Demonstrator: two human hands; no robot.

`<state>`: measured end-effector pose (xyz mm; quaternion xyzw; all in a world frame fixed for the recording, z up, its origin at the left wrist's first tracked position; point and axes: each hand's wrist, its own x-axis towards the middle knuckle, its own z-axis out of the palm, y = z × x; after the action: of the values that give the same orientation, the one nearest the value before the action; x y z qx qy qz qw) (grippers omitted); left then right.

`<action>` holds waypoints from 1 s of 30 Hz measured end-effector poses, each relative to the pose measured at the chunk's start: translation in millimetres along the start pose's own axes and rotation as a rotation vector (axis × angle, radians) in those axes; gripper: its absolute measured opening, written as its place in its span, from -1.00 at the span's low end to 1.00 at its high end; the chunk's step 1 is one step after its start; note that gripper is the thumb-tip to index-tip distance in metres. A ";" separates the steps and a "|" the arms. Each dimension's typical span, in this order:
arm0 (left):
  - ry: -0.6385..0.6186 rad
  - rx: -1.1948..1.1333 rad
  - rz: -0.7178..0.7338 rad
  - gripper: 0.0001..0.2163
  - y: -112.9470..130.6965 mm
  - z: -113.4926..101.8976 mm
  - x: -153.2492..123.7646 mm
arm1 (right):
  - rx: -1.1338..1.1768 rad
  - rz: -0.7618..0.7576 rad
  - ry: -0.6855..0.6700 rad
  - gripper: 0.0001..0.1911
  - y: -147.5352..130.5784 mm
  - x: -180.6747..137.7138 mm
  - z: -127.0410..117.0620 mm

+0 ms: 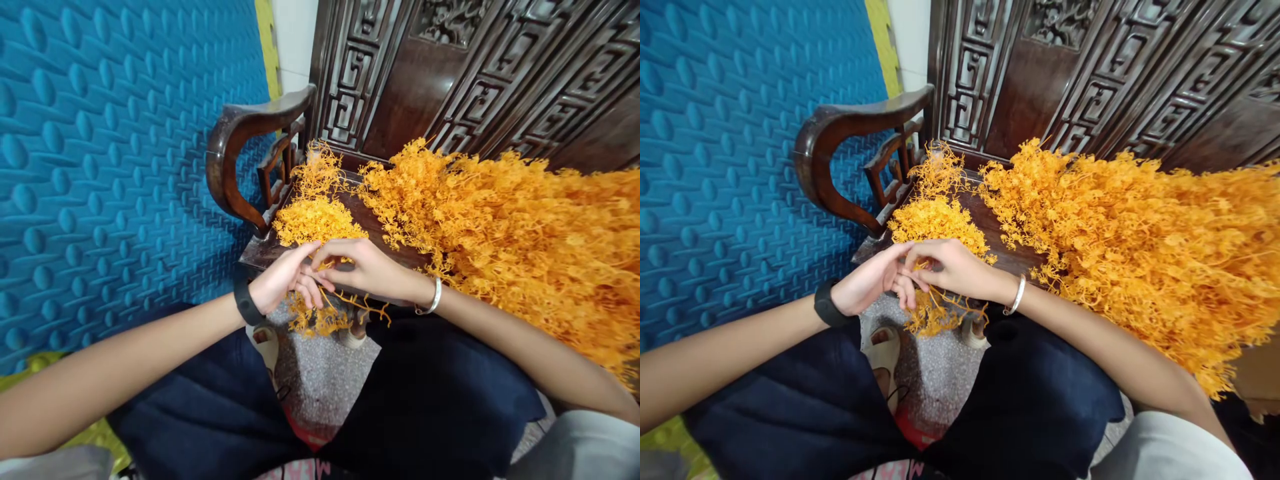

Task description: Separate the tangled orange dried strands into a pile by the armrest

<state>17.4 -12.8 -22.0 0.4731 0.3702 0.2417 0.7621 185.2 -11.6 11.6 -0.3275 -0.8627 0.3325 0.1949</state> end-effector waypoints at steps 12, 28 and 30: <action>-0.019 0.116 0.087 -0.74 11.4 0.3 -2.6 | 0.612 0.170 0.191 -0.77 12.4 0.6 -7.4; 0.138 0.235 0.232 -0.80 13.1 0.6 8.3 | 0.432 0.214 0.586 -0.65 26.0 13.6 -7.8; 0.159 0.185 0.245 -0.80 14.4 1.0 9.7 | 0.407 0.213 0.623 -0.65 28.5 17.6 -6.1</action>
<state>23.8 -0.1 -12.0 0.5623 0.3894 0.3343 0.6484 188.5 19.4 -2.1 -0.4553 -0.6398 0.3998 0.4728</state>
